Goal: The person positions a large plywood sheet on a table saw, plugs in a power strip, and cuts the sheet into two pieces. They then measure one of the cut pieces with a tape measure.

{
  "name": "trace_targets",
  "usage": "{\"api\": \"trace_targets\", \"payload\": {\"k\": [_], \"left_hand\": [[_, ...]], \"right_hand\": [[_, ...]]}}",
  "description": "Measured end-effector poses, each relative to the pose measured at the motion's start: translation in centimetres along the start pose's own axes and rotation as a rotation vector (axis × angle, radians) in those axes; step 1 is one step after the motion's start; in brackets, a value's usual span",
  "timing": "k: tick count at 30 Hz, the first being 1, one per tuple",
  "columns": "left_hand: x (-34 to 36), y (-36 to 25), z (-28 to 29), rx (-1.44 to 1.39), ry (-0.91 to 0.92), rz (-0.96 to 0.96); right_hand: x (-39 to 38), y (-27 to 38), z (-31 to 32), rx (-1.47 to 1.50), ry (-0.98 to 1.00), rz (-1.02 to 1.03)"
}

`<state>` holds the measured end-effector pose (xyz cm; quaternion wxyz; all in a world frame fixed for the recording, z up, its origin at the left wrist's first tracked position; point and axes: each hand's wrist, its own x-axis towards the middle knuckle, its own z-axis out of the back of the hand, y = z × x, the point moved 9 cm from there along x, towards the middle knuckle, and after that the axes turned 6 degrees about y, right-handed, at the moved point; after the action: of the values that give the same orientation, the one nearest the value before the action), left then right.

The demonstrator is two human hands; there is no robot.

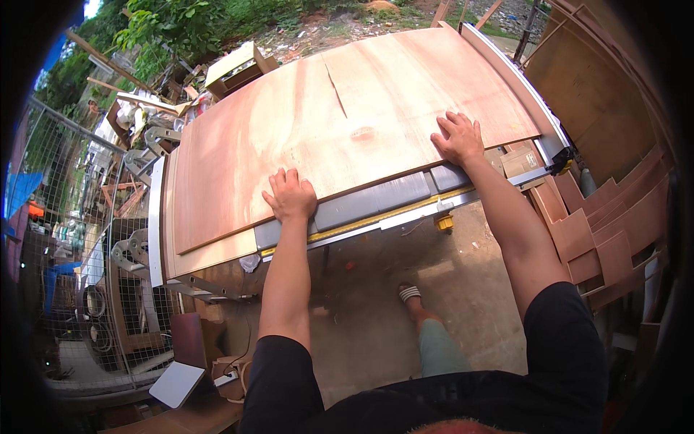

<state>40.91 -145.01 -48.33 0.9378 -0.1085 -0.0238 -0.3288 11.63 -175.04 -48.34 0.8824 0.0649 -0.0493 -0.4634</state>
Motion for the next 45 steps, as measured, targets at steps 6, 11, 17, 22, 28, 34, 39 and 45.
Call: {"api": "trace_targets", "payload": {"k": [6,11,17,22,28,34,39,45], "left_hand": [[0.3,-0.2,-0.1,-0.011,-0.006,-0.014],[0.8,0.1,-0.4,-0.006,-0.017,-0.014],[1.3,0.2,-0.6,-0.009,0.004,-0.005],[1.6,0.2,-0.8,-0.009,-0.004,-0.004],[1.9,0.1,-0.6,-0.027,-0.011,-0.014],[2.2,0.0,-0.5,-0.004,-0.069,-0.017],[3.0,0.1,-0.9,0.003,-0.011,0.004],[3.5,-0.4,-0.5,0.004,-0.031,0.01]], "right_hand": [[0.5,-0.1,0.0,0.013,0.044,-0.004],[0.8,0.0,0.0,0.026,0.03,0.0],[1.5,0.0,-0.4,0.022,0.023,0.013],[1.7,0.1,-0.3,0.002,0.009,0.01],[2.3,0.1,-0.5,-0.01,-0.026,0.024],[2.5,0.3,-0.2,-0.012,-0.042,0.025],[3.1,0.5,-0.3,0.015,-0.039,0.034],[3.9,0.4,-0.4,0.015,-0.023,0.039]]}}
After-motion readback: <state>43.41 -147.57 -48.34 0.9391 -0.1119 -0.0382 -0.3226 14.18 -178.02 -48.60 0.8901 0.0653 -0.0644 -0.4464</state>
